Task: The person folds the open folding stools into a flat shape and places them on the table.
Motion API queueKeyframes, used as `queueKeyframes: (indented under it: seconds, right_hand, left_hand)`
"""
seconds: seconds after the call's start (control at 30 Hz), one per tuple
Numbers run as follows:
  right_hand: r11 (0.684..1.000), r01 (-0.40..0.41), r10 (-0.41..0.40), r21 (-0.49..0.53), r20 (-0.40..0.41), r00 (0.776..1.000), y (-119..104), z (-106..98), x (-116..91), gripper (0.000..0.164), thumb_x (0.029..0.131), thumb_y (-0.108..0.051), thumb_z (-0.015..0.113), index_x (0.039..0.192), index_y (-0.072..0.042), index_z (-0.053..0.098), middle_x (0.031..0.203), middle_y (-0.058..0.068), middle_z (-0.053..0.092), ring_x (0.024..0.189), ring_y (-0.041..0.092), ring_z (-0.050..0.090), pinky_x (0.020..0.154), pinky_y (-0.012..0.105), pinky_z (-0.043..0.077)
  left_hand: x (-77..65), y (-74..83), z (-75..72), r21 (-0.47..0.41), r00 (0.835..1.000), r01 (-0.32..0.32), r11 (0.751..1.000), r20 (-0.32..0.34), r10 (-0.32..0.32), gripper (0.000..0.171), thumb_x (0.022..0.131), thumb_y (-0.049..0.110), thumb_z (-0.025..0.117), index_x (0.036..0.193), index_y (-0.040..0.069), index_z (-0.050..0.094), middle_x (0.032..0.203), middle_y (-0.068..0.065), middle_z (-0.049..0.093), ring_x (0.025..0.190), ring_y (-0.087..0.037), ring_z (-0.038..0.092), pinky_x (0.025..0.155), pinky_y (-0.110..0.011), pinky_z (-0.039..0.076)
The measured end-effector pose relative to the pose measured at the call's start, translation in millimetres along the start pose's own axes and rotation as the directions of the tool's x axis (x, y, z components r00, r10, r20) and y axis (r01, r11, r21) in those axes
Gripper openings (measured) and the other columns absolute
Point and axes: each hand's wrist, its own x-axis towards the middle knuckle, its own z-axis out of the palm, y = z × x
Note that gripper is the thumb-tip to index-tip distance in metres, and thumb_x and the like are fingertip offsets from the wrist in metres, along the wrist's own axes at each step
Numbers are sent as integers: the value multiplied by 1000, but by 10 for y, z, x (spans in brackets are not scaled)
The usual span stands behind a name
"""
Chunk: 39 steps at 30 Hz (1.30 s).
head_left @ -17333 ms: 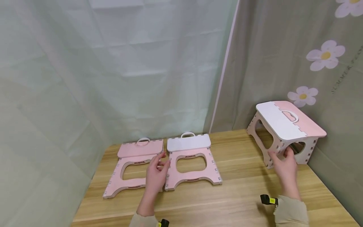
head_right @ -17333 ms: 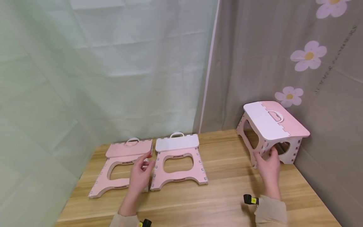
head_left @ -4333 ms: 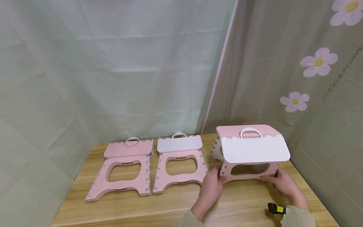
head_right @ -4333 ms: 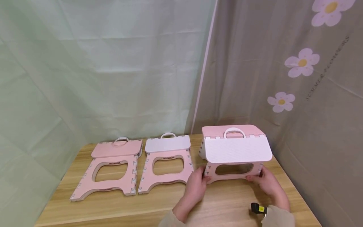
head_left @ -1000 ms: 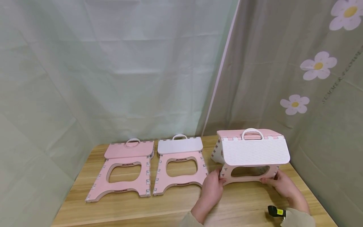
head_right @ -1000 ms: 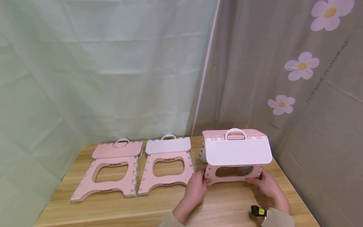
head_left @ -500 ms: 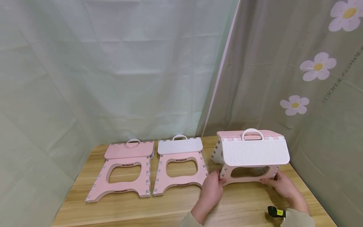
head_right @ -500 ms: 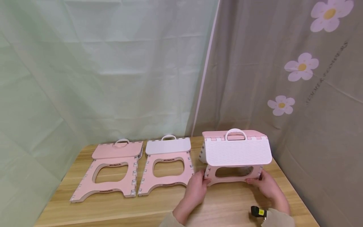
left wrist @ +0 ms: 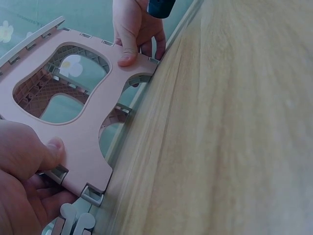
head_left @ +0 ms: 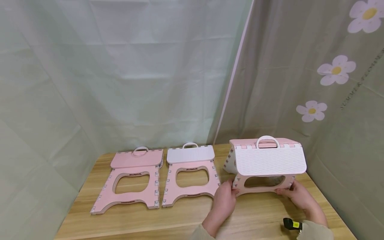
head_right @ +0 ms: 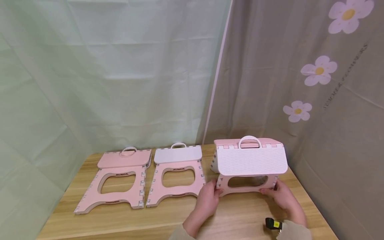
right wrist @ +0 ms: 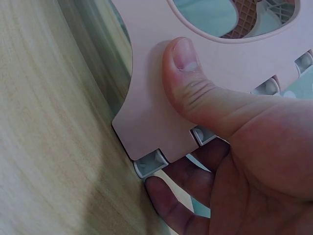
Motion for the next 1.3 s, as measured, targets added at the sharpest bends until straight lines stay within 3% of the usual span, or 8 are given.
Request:
queueKeyframes:
  seconds: [0.17, 0.33, 0.53, 0.77, 1.07, 1.3]
  right_hand:
    - [1000, -8, 8, 9, 5, 1000, 10, -5, 0, 59, 98, -20, 80, 140, 11, 52, 138, 33, 60, 130, 46, 51, 105, 61, 41]
    - [1000, -4, 4, -2, -3, 1000, 9, -5, 0, 57, 97, -21, 82, 138, 9, 56, 134, 28, 64, 125, 39, 54, 102, 52, 42]
    - [1000, -1, 1, -4, 0, 1000, 24, -1, -9, 61, 96, -24, 83, 139, 8, 55, 136, 29, 62, 126, 39, 53, 102, 52, 42]
    - [1000, 16, -16, -6, -7, 1000, 37, -1, 4, 59, 95, -24, 84, 139, 7, 57, 134, 25, 65, 118, 26, 56, 95, 37, 44]
    - [999, 16, -16, -31, -12, 1000, 33, 9, 23, 59, 95, -25, 84, 138, 7, 58, 132, 24, 67, 116, 25, 58, 95, 36, 46]
    - [1000, 13, -13, -15, 1, 1000, 21, 14, 27, 61, 97, -24, 82, 140, 9, 55, 136, 28, 64, 121, 32, 57, 99, 45, 44]
  left_hand:
    - [6, -8, 13, -2, 1000, -19, 1000, -13, 19, 21, 93, 14, 81, 110, 7, 71, 92, -6, 72, 88, -23, 72, 76, -39, 58]
    - [0, 30, -25, 11, 1000, -22, 1000, -14, 23, 19, 93, 14, 81, 109, 7, 72, 91, -5, 72, 86, -23, 73, 74, -38, 57]
    - [-2, 23, -16, 5, 1000, -22, 1000, -10, 22, 19, 94, 13, 81, 109, 7, 72, 92, -5, 72, 87, -23, 73, 75, -38, 58]
    - [1, 26, -13, 17, 1000, -21, 1000, -20, 21, 15, 93, 14, 81, 101, 9, 70, 88, -3, 70, 84, -23, 72, 72, -39, 57]
    - [-6, 24, -19, 22, 1000, -21, 1000, -9, 22, 15, 94, 14, 81, 103, 8, 70, 88, -4, 70, 84, -25, 72, 71, -39, 57]
    - [-18, 13, -6, 37, 1000, -24, 999, -17, 25, 15, 94, 14, 81, 99, 10, 68, 85, -3, 68, 81, -25, 72, 69, -38, 56]
